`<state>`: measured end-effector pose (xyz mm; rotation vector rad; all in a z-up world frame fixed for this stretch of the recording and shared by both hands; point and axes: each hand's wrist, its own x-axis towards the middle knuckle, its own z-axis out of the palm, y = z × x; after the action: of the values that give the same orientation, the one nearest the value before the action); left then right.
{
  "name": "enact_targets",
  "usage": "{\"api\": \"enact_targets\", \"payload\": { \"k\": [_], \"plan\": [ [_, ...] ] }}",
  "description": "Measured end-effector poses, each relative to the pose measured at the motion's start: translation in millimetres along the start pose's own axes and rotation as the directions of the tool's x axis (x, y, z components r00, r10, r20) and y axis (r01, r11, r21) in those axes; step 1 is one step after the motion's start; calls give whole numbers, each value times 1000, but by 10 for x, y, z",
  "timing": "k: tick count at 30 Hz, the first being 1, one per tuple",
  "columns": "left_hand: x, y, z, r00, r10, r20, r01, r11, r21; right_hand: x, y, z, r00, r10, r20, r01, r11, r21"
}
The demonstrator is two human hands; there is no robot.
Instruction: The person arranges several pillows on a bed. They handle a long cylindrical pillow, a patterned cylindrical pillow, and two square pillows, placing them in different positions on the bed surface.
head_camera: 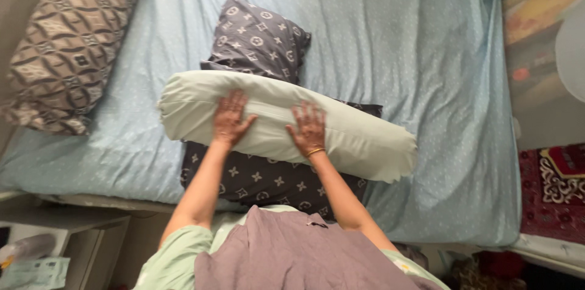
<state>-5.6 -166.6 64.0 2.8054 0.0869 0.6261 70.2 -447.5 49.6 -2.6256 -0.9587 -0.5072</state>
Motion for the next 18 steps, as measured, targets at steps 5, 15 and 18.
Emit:
{"api": "enact_targets", "payload": {
  "k": [5,15,18],
  "plan": [
    [-46,-517,-121,985,-150,-89,157,985,76,-518,1070,-235,950,313,19,-305,935,-180],
    [199,-964,-367,804,-584,113,565,809,163,-1082,2441,-890,703,701,117,-662,706,-252],
    [500,-733,-119,877,-480,24,480,876,-37,-600,2480,-712,856,505,-109,-516,848,-122]
  ]
}}
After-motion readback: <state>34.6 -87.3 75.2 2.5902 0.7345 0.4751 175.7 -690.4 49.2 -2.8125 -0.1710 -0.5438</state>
